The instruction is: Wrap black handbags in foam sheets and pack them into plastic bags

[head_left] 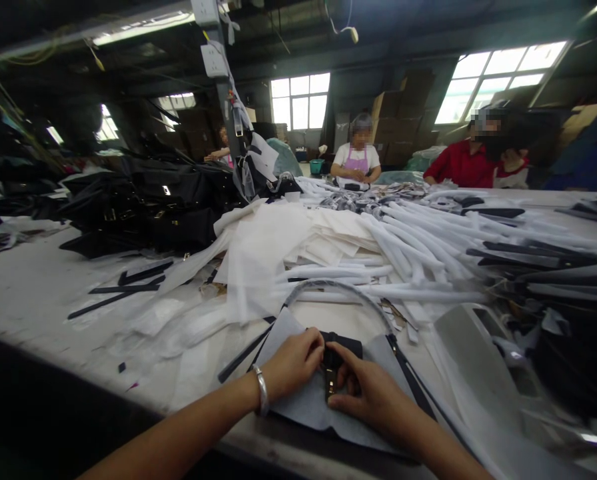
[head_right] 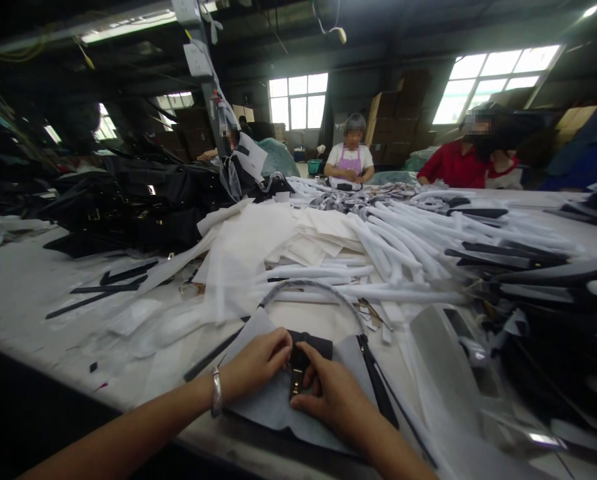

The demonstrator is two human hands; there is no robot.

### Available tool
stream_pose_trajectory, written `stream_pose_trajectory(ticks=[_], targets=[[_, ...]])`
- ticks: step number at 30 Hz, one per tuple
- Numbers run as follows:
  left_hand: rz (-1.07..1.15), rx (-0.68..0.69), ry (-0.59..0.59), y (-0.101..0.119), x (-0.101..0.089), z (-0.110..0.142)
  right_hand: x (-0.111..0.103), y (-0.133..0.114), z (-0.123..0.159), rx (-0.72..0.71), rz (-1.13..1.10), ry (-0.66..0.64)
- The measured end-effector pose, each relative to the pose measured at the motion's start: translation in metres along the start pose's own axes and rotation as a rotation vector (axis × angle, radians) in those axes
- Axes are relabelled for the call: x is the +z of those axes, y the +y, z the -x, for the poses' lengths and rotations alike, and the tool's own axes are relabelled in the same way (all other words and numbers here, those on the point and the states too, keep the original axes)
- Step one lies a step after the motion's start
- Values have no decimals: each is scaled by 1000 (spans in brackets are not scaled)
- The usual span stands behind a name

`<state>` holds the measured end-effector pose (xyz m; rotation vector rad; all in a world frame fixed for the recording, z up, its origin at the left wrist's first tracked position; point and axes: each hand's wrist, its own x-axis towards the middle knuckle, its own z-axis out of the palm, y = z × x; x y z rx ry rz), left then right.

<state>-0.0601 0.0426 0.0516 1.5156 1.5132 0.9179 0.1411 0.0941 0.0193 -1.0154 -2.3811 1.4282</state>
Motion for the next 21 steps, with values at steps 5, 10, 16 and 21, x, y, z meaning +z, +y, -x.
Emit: stream_pose_trajectory(ticks=[5, 10, 16, 21], targets=[[-102, 5, -3, 14, -40, 11, -1, 0, 0, 4, 16, -9], [-89, -104, 140, 17, -90, 53, 0, -1, 0, -12, 78, -3], [29, -432, 365, -32, -119, 153, 0, 7, -5, -18, 185, -12], [-46, -657, 480, -77, -108, 243, 0, 32, -12, -30, 184, 20]])
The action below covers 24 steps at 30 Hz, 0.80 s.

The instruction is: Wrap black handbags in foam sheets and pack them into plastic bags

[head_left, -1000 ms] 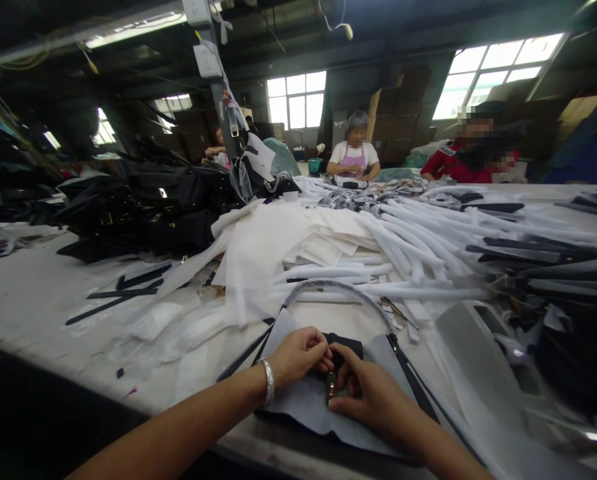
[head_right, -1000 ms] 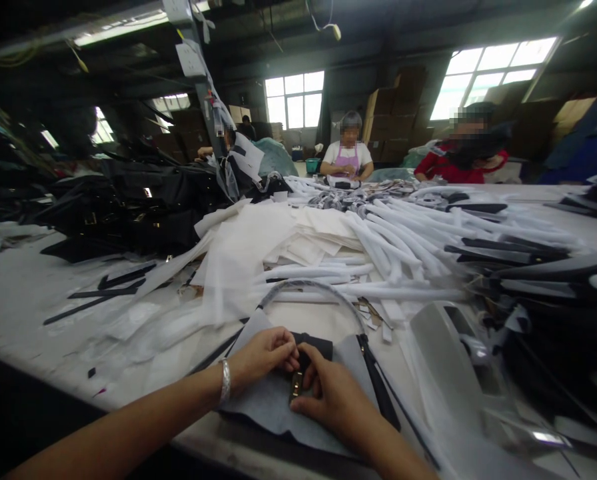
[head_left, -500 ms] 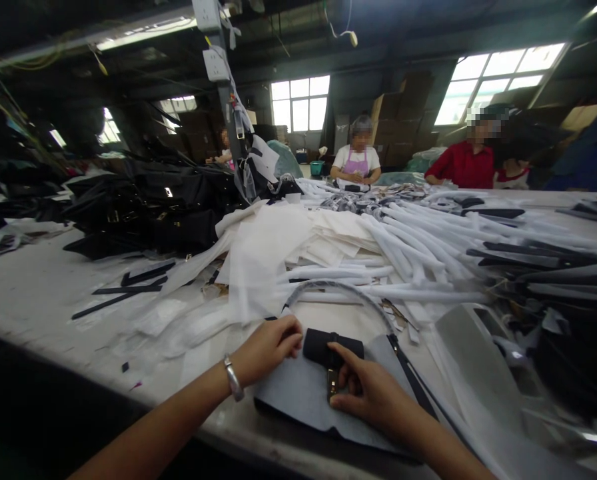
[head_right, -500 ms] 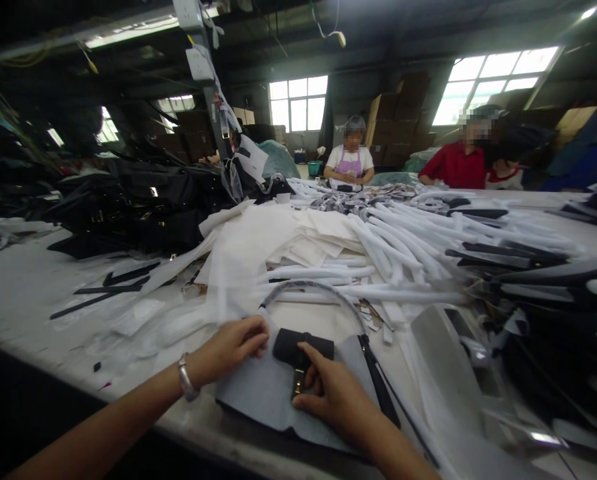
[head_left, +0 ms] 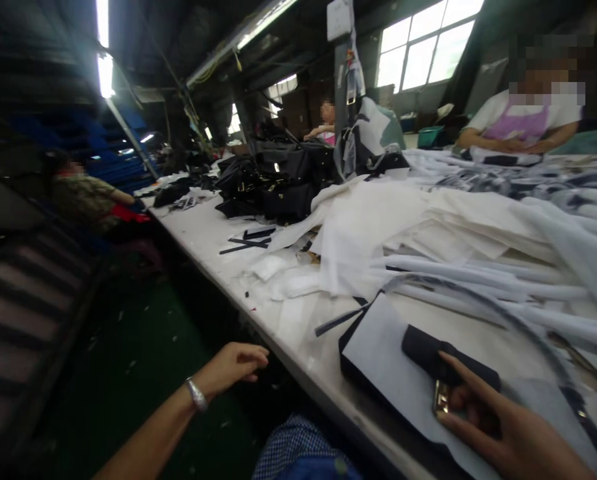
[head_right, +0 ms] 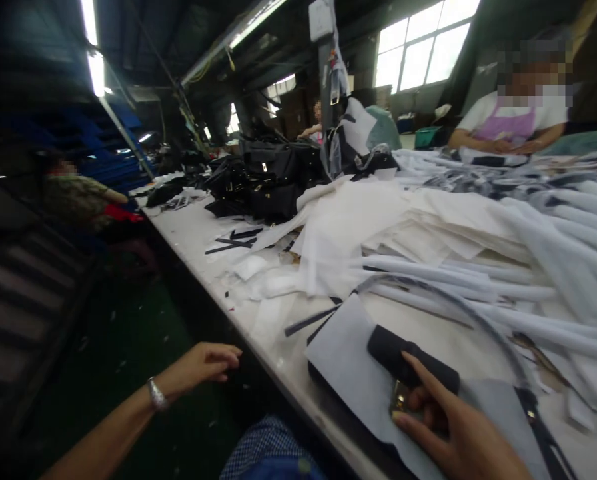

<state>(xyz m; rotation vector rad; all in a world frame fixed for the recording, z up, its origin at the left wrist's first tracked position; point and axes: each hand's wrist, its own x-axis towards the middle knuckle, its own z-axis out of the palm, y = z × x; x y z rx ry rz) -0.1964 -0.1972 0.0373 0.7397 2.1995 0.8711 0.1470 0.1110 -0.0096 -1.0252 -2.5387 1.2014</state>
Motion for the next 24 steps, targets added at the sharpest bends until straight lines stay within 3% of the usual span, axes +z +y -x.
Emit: stream_pose_trajectory(ticks=[3, 6, 8, 11, 13, 16, 18, 20, 24], targets=[[-126, -55, 163, -27, -12, 21, 2, 8, -3, 2, 16, 30], [-188, -30, 229, -14, -9, 33, -2, -4, 1, -1, 35, -4], [-188, 101, 216, 19, 9, 36, -6, -18, 6, -7, 38, -41], [-192, 689, 225, 90, 54, 39, -9, -33, 10, -8, 3, -57], [-196, 1006, 7, 136, 89, 37, -9, -37, 11, -8, -29, -46], [-349, 1148, -262, 179, 136, 21, -8, -36, 12, -32, -64, -33], [-483, 1131, -364, 184, 157, 2, -7, -34, 13, -46, -81, -29], [-498, 1099, -427, 174, 170, -16, -7, -32, 13, -42, -89, -25], [-319, 1033, -411, 144, 179, -33, -6, -32, 12, -7, 6, -33]])
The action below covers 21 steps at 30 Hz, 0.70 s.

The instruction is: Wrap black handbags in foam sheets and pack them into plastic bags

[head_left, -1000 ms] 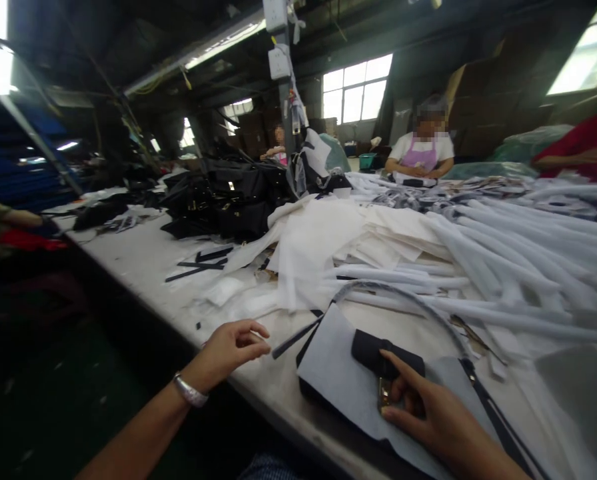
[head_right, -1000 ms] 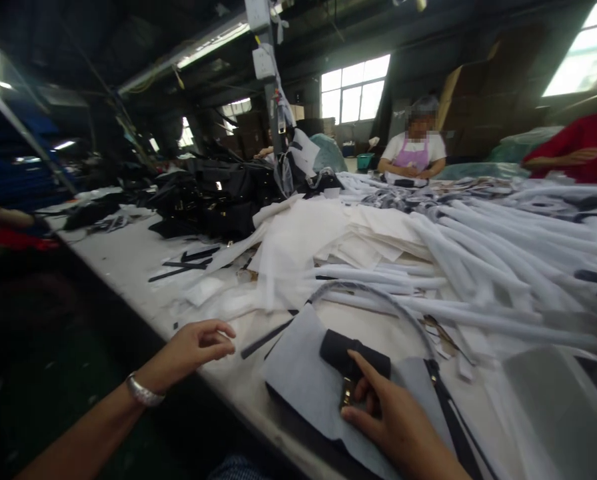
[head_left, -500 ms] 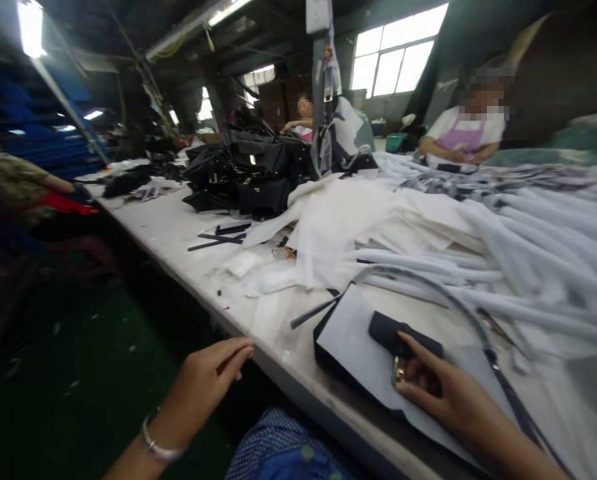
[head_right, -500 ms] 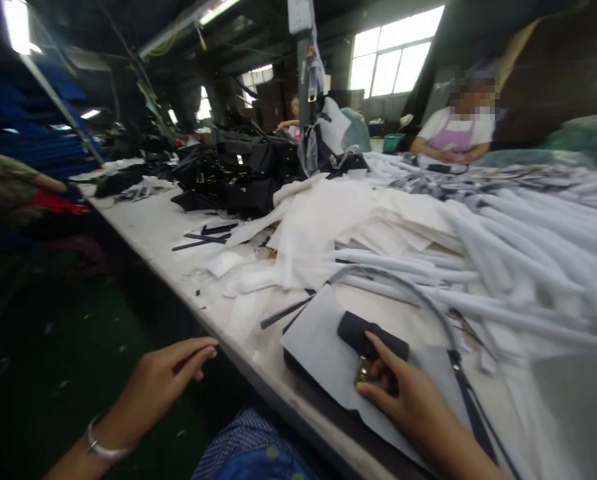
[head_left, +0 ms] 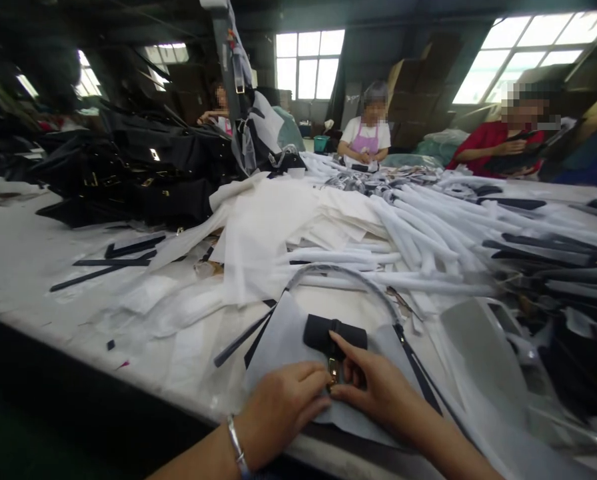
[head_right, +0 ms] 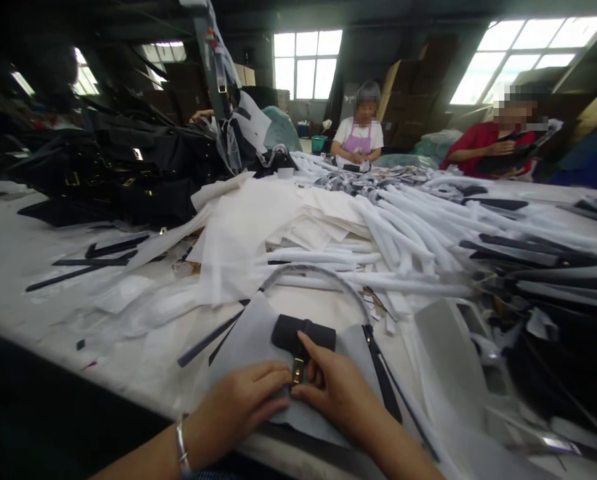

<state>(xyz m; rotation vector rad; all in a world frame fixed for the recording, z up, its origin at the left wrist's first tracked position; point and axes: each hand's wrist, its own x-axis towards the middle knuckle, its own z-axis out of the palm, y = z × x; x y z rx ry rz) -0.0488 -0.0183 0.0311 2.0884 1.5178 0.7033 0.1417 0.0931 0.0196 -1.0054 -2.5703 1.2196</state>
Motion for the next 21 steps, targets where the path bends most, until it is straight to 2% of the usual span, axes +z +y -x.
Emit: stream_pose_trajectory(ticks=[2, 6, 8, 11, 13, 17, 21], targets=[[18, 17, 60, -5, 6, 5, 0, -3, 0, 33, 144, -17], [-12, 148, 158, -11, 14, 5, 1, -10, 4, 31, 435, -23], [-46, 188, 202, -14, 16, 3, 1, -9, 7, -58, 497, 19], [-103, 254, 239, -20, 16, 0, -1, -4, 10, -263, 515, 140], [-142, 306, 253, -24, 16, 1, -2, 0, 11, -340, 495, 163], [-215, 365, 300, -29, 17, 3, -2, 2, 7, -263, 463, 70], [-216, 375, 305, -29, 15, 1, 2, 6, 5, -210, 468, 35]])
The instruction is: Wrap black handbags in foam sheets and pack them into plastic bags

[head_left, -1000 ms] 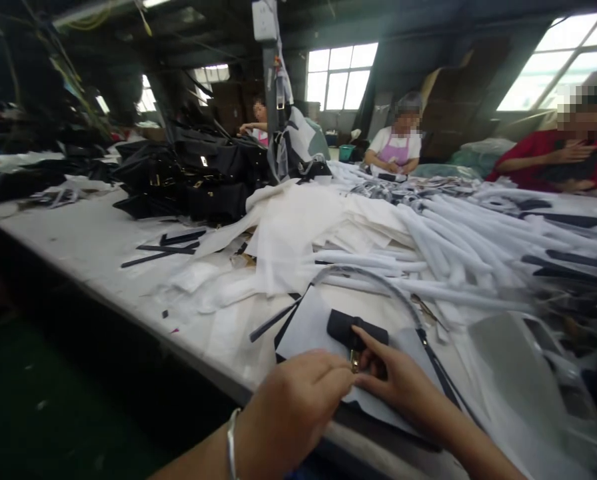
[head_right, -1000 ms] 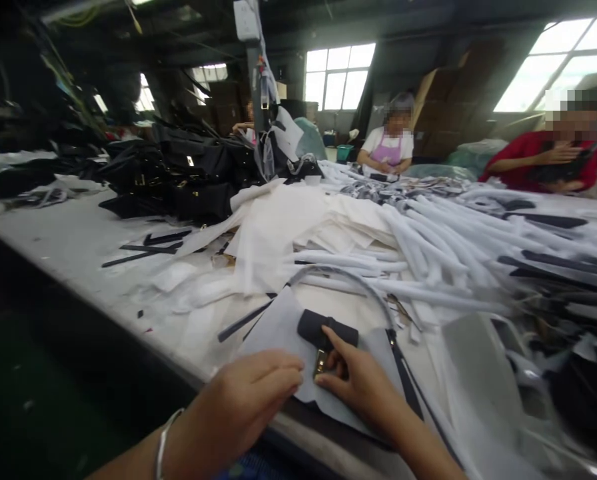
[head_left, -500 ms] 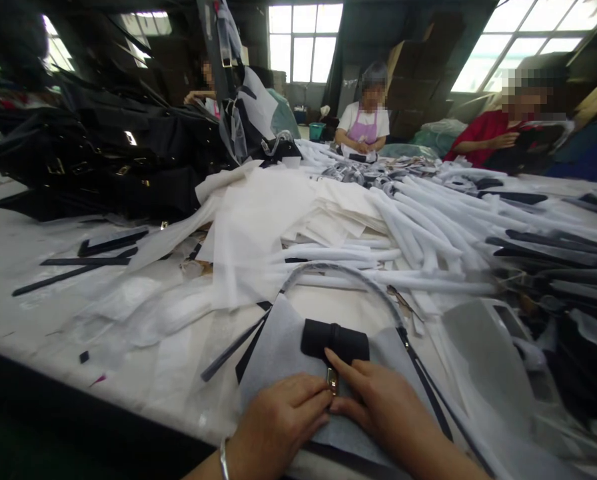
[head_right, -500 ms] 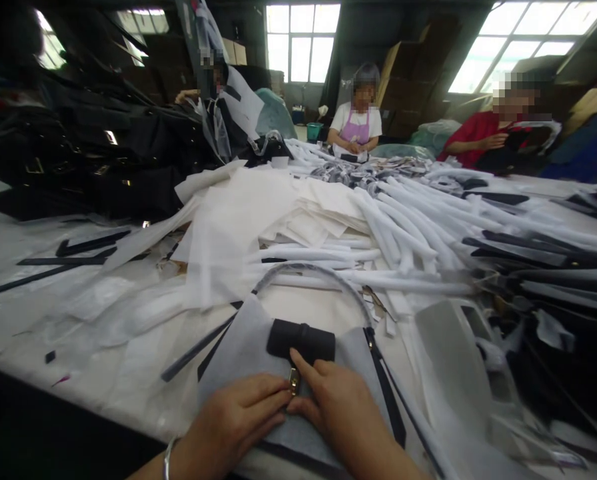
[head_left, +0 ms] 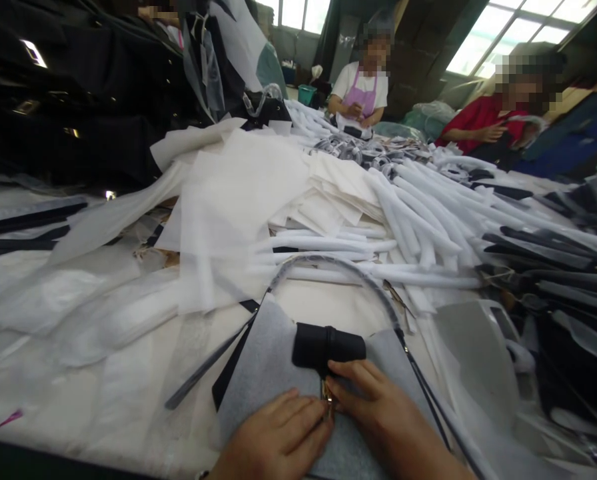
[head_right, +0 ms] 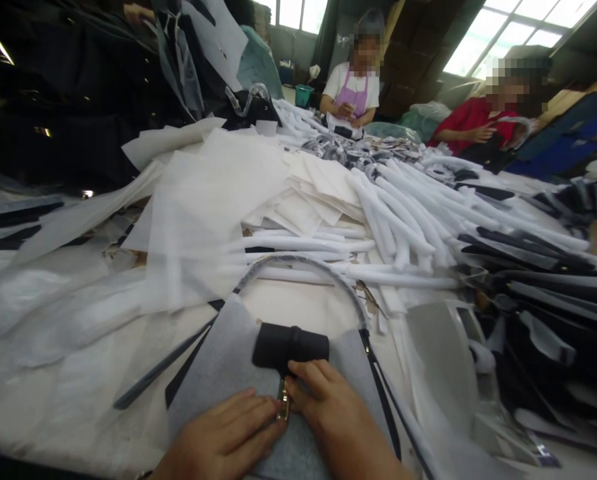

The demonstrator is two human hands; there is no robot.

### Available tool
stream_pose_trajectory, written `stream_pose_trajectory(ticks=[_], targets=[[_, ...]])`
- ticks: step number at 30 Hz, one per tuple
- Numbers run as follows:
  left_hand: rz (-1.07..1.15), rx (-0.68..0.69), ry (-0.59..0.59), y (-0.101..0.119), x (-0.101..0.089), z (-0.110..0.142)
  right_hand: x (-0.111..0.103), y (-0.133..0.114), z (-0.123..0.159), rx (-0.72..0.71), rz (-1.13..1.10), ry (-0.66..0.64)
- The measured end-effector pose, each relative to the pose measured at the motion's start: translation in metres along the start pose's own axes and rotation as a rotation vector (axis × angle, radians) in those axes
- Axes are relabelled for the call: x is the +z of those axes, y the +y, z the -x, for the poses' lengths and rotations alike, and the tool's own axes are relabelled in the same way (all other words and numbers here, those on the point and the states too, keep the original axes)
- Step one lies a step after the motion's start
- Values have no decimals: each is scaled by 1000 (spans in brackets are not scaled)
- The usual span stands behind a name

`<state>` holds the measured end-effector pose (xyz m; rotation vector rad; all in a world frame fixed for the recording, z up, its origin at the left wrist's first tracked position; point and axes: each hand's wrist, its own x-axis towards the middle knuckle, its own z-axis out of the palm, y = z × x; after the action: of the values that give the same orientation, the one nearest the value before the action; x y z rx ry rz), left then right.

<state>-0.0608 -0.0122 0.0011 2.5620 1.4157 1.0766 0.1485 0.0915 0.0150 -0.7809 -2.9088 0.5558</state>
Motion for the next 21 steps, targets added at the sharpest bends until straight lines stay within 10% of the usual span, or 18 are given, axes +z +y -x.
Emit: stream_pose_trajectory(ticks=[17, 21], targets=[[112, -113, -185, 6, 3, -2, -25, -10, -23, -247, -10, -73], [127, -121, -187, 7, 1, -1, -18, -15, -23, -122, 70, -87]])
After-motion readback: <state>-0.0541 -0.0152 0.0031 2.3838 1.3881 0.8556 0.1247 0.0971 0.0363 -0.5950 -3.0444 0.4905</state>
